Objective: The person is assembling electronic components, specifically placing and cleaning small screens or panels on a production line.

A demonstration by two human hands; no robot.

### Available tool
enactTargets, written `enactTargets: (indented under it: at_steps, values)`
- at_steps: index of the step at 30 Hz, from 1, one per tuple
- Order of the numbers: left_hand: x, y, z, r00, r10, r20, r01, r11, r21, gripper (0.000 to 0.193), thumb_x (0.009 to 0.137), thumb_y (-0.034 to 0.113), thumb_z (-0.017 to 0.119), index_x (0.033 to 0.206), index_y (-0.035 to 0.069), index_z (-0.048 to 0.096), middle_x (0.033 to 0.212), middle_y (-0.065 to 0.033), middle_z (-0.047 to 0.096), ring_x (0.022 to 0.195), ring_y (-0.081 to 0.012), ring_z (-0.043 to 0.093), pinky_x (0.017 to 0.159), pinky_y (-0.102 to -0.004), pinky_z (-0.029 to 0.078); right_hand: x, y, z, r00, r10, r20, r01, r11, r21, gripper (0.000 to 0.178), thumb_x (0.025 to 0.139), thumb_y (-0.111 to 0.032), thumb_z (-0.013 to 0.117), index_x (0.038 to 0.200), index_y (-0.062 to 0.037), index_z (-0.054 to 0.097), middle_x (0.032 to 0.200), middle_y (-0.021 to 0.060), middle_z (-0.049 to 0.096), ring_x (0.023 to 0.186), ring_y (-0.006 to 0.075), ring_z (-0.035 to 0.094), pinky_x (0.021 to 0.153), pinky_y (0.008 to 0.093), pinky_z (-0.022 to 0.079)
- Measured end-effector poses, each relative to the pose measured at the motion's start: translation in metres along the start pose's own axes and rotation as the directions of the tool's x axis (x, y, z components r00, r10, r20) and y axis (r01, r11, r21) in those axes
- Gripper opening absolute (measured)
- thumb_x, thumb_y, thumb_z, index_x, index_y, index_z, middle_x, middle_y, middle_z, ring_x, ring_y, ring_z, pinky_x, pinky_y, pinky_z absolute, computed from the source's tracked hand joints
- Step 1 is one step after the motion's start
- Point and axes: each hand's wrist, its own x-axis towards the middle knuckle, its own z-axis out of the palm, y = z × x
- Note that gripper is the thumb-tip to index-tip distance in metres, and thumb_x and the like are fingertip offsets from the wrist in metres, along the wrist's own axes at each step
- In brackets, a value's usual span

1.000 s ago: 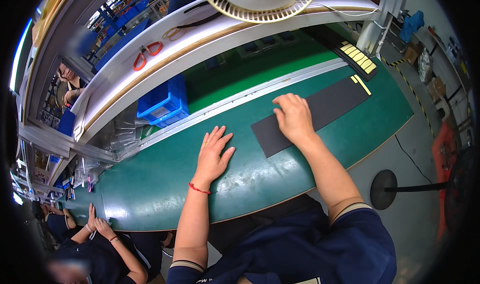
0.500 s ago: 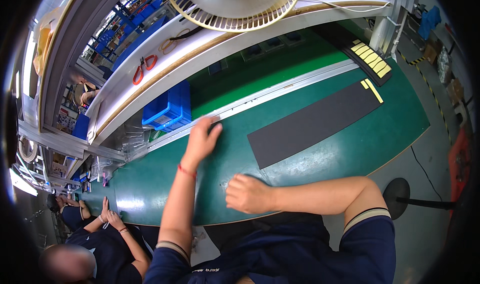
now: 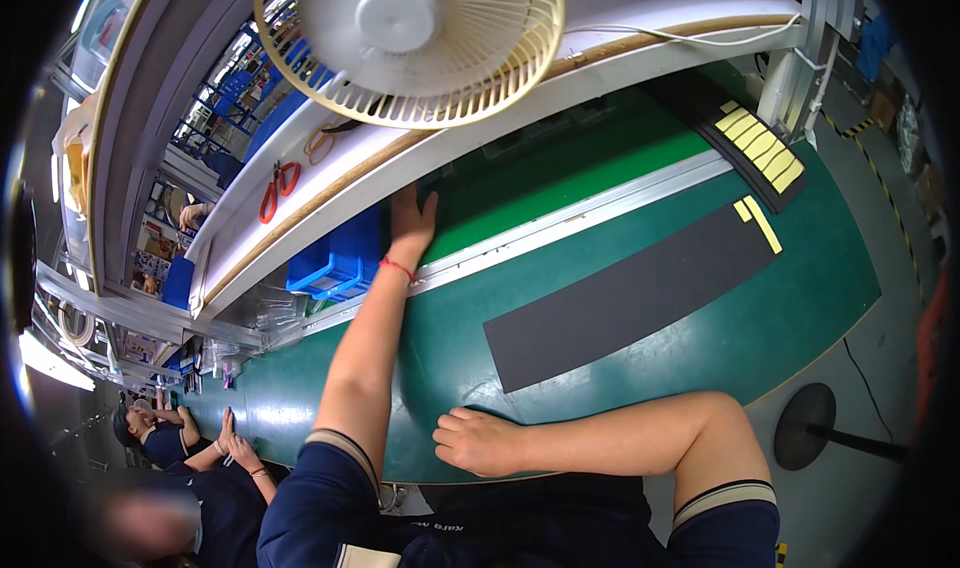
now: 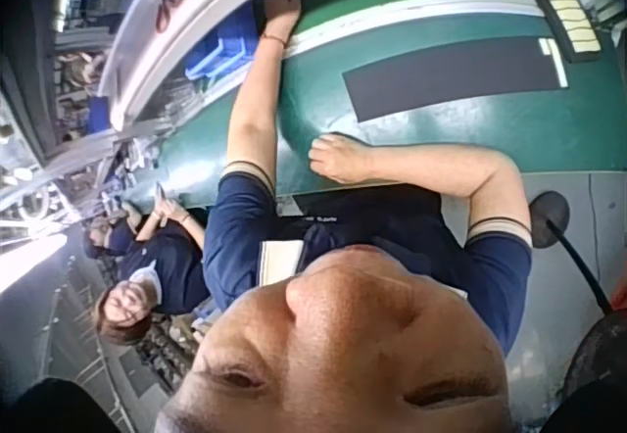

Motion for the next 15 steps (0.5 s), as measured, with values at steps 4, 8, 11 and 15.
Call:
enactTargets:
  at_steps: [4,8,11,15]
  values:
    - [-0.092,0.047,-0.045,0.991,0.137,0.000,-0.132,0.955,-0.266,0.051,0.092,0.023,0.060,0.136,0.001,0.047,0.144,-0.0295,0.036,0.135,-0.0453,0.035,0.111,-0.0448,0.030,-0.003,0.000,0.002,1.000,-0.003,-0.012,0.003,1.000,-0.001,0.010,0.070,-0.012,0.061,0.074,-0.0083,0.052,0.082,0.0053,0.050,0.086,0.0221,0.050,0.077,0.0334,0.041]
    - [-0.183,0.066,-0.095,0.993,0.072,0.089,-0.043,0.957,-0.285,0.048,0.091,0.024,0.062,0.133,0.005,0.052,0.143,-0.0276,0.040,0.135,-0.0433,0.035,0.111,-0.0479,0.030,-0.002,-0.001,-0.004,0.999,0.037,-0.005,-0.037,0.999,0.011,0.013,0.076,-0.016,0.064,0.076,-0.0093,0.053,0.083,0.0057,0.050,0.086,0.0238,0.051,0.077,0.0354,0.042]
    - [-0.219,0.075,-0.115,0.944,0.201,0.260,-0.186,0.979,-0.084,0.048,0.089,0.037,0.062,0.130,0.011,0.058,0.142,-0.0224,0.043,0.135,-0.0391,0.038,0.110,-0.0538,0.029,0.002,0.002,-0.011,0.999,0.044,-0.015,-0.043,0.998,0.048,0.016,0.077,-0.018,0.069,0.081,-0.0095,0.057,0.086,0.0056,0.052,0.089,0.0250,0.053,0.078,0.0361,0.043]
    - [-0.219,0.066,-0.116,0.949,0.184,0.254,-0.150,0.978,-0.148,0.049,0.088,0.036,0.064,0.130,0.011,0.058,0.142,-0.0217,0.043,0.135,-0.0384,0.037,0.112,-0.0522,0.026,0.012,0.004,-0.013,0.987,0.161,0.007,-0.160,0.974,0.160,0.016,0.079,-0.021,0.073,0.082,-0.0097,0.062,0.085,0.0051,0.057,0.088,0.0251,0.055,0.079,0.0374,0.043]
